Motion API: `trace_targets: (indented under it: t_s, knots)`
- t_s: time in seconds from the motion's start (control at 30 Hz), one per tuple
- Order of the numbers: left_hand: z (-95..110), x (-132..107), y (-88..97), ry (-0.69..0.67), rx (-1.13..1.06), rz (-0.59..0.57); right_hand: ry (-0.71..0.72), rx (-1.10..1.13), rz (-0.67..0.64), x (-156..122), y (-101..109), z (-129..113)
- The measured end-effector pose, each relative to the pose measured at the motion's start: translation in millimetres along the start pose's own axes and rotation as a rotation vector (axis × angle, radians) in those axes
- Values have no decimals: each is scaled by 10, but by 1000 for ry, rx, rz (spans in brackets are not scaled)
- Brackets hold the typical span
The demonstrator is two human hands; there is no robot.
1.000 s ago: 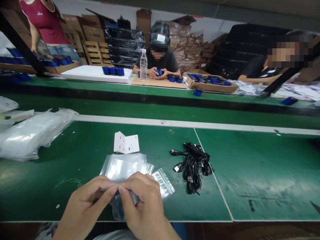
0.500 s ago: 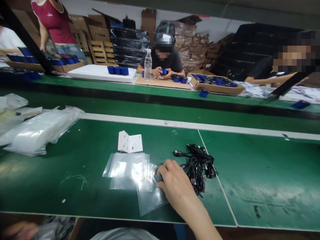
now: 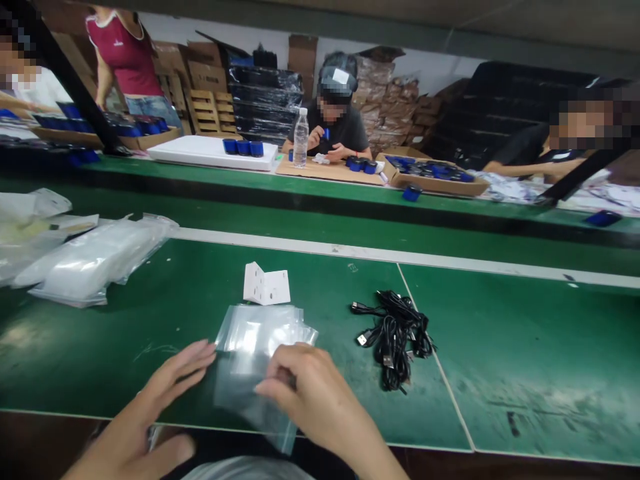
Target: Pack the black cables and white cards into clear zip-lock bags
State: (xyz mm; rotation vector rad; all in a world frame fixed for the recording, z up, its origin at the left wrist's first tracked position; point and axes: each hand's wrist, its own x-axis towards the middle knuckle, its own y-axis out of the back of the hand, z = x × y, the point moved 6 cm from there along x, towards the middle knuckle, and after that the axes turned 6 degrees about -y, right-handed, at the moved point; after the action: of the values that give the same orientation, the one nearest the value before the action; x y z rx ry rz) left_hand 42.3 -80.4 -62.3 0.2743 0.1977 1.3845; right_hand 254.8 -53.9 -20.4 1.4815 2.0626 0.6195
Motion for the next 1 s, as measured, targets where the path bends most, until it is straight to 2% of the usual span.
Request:
trace_targets:
  t_s: [0.07,0.13,0.23,0.37,0.47,0.53,0.63,0.7,0.77,0.8,0.83,0.87,0.93,1.0]
  knots:
    - [131,252,-357,83,-62,-193,38,36,-22,1,-57,-64]
    - [208,419,-622,128,-138,-335,17,36,-14,18,-80,-25]
    - [178,551,-750,133,-134,-343,-22,32,-9,78,-114,107]
    - [93,662,-660,105,-57,-245,-37,131,80,221,-126,225]
    - [135,778,-517,64,9,-138,-112,357,168,286,-86,310]
    - [182,841,-434,43,39,-83,-153,525,132,286,-88,346]
    - [228,863,-351,18,85,-18,-185,668,5,244,-122,357]
    - [283,814,-263,-50,173,118,-219,699,18,214,-116,378]
    - [399,701,-177,-184,343,298,-261,716,92,198,-106,404]
    - [461,637,-176,-254,428,339,-283,727,123,194,-114,409]
    - [505,585,-211,-305,483,317,-300,747,138,195,-134,404]
    - [526,549,-272,-334,498,243,-309,779,131,199,-166,386]
    - [524,502,-392,-335,456,76,-304,871,70,213,-249,319]
    - [512,478,-448,-319,413,2,-280,970,-11,222,-321,237]
